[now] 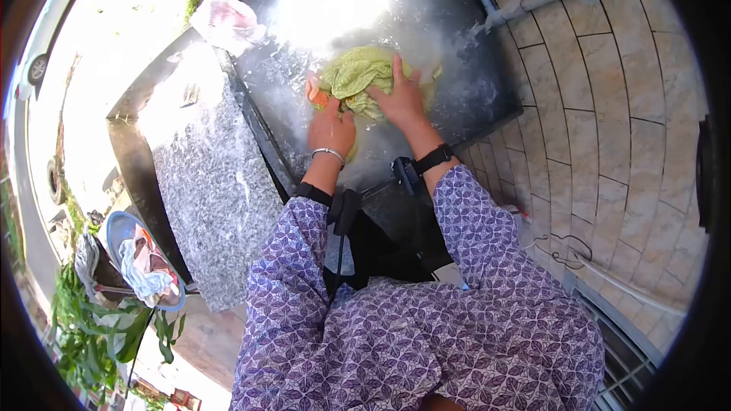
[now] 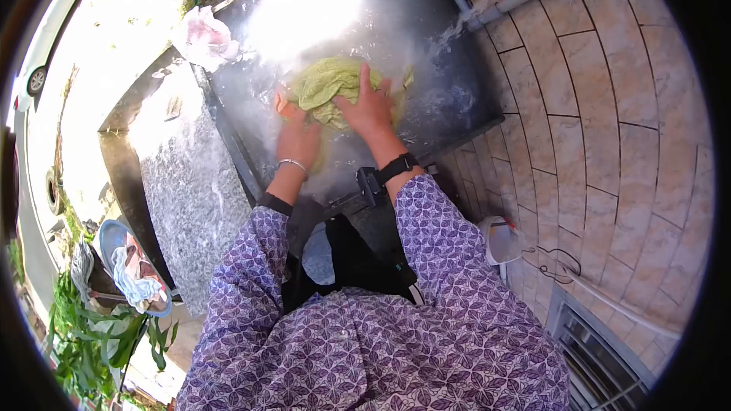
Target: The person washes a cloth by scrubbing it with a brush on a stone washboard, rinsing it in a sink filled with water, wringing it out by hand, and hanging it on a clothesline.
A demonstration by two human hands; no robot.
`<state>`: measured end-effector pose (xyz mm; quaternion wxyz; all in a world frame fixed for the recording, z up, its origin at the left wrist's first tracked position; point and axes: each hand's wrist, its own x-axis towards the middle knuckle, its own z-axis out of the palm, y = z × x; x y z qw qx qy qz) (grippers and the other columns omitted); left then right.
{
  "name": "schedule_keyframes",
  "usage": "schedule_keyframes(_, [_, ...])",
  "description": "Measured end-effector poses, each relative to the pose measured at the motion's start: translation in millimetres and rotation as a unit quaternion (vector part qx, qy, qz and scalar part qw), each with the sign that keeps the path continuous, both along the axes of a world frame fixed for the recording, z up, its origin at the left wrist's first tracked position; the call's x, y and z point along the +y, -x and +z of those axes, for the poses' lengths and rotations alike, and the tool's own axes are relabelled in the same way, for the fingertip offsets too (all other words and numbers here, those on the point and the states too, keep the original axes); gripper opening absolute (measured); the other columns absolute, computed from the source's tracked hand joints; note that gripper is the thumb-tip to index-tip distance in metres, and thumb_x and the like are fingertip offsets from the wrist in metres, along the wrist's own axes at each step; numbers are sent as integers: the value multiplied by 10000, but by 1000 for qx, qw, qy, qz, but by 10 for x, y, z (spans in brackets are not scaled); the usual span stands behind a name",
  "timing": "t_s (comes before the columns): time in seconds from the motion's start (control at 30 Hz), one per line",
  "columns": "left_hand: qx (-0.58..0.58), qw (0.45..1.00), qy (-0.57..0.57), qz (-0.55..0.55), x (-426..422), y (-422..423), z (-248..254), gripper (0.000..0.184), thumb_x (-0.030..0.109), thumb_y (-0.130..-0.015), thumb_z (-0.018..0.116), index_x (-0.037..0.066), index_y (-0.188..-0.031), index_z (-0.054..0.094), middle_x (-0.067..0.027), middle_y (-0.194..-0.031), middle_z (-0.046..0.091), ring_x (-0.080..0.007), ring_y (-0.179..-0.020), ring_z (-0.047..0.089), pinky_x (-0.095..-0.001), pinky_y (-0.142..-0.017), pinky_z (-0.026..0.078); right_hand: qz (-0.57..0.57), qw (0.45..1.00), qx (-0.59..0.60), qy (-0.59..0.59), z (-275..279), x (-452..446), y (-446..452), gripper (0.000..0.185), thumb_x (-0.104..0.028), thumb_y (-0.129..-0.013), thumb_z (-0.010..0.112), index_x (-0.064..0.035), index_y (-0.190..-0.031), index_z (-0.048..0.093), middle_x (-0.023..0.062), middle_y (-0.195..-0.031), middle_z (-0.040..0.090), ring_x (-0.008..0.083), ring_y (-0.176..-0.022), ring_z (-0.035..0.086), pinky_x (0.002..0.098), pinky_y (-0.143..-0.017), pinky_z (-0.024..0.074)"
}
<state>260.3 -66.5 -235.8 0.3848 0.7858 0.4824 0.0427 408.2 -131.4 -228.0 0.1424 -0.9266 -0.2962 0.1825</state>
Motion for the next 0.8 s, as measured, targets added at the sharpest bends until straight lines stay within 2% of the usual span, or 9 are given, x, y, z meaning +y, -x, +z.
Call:
schedule_keyframes(0.17, [149, 986, 44, -66, 120, -106, 41, 543, 268, -858, 564, 222, -1369, 385, -223, -971, 658, -382, -921, 641, -476, -813, 506, -35, 994, 102, 23, -181, 121, -135, 833, -394, -807, 672, -158, -1485, 249, 347, -1323, 444, 445, -1214, 483, 452, -996, 419])
schedule_keyframes(0.27, [167, 980, 42, -104, 162, -89, -37, 589, 241, -864, 544, 210, -1412, 330, -228, -1060, 644, -388, -984, 627, -465, -858, 502, 26, 973, 182, 142, -396, 152, -246, 640, -340, -798, 647, -144, -1374, 447, 253, -1322, 497, 411, -1200, 500, 459, -967, 439])
schedule_keyframes(0.33, [144, 984, 52, -95, 160, -17, -155, 559, 224, -863, 532, 187, -1397, 372, -228, -1096, 634, -389, -1011, 617, -462, -874, 498, 22, 993, 93, 75, -581, -1, -245, 450, -288, -805, 617, -68, -1197, 598, 188, -1227, 594, 375, -1145, 553, 445, -937, 461])
schedule_keyframes(0.4, [120, 987, 63, -85, 221, 48, -241, 533, 206, -861, 520, 164, -1382, 414, -229, -1133, 624, -389, -1037, 607, -459, -890, 494, 56, 992, 37, 110, -790, -34, -370, 420, -254, -805, 605, -42, -1168, 610, 206, -1215, 595, 375, -1131, 561, 442, -939, 458])
schedule_keyframes(0.47, [208, 961, 68, -169, 358, 112, -292, 429, 199, -850, 515, 129, -1270, 556, -228, -1169, 610, -386, -1082, 587, -460, -927, 474, 90, 985, -20, 148, -772, -40, -556, 392, -219, -806, 594, -15, -1140, 622, 225, -1202, 596, 376, -1116, 569, 439, -942, 455])
schedule_keyframes(0.57, [158, 979, 72, -102, 452, 270, -491, 354, 201, -845, 516, 121, -1166, 641, -233, -1169, 610, -381, -1084, 587, -452, -946, 456, -35, 990, 98, 95, -502, -128, -874, 455, -203, -767, 628, -60, -1199, 602, 239, -1178, 600, 323, -1100, 589, 430, -917, 474])
schedule_keyframes(0.67, [78, 991, 110, 17, 617, 352, -615, 353, 194, -833, 518, 96, -1149, 643, -228, -1206, 590, -383, -1113, 565, -448, -962, 430, -111, 946, 259, -160, -338, -282, -954, 609, -205, -752, 630, -111, -1338, 493, 247, -1324, 499, 360, -1157, 537, 459, -871, 496])
schedule_keyframes(0.73, [35, 998, 18, 48, 503, 408, -363, 353, 191, -824, 536, 89, -1147, 637, -219, -1252, 551, -387, -1143, 531, -459, -961, 419, -103, 989, -103, 0, 268, -196, -575, 696, -268, -784, 636, -196, -1429, 385, 250, -1461, 332, 439, -1231, 447, 502, -882, 487])
schedule_keyframes(0.8, [-6, 995, -70, 76, 274, 458, 36, 355, 187, -815, 554, 81, -1145, 630, -210, -1298, 513, -392, -1174, 498, -469, -959, 408, -57, 997, -54, -5, 547, -49, -149, 718, -304, -798, 638, -235, -1448, 342, 252, -1489, 268, 474, -1258, 393, 527, -921, 454])
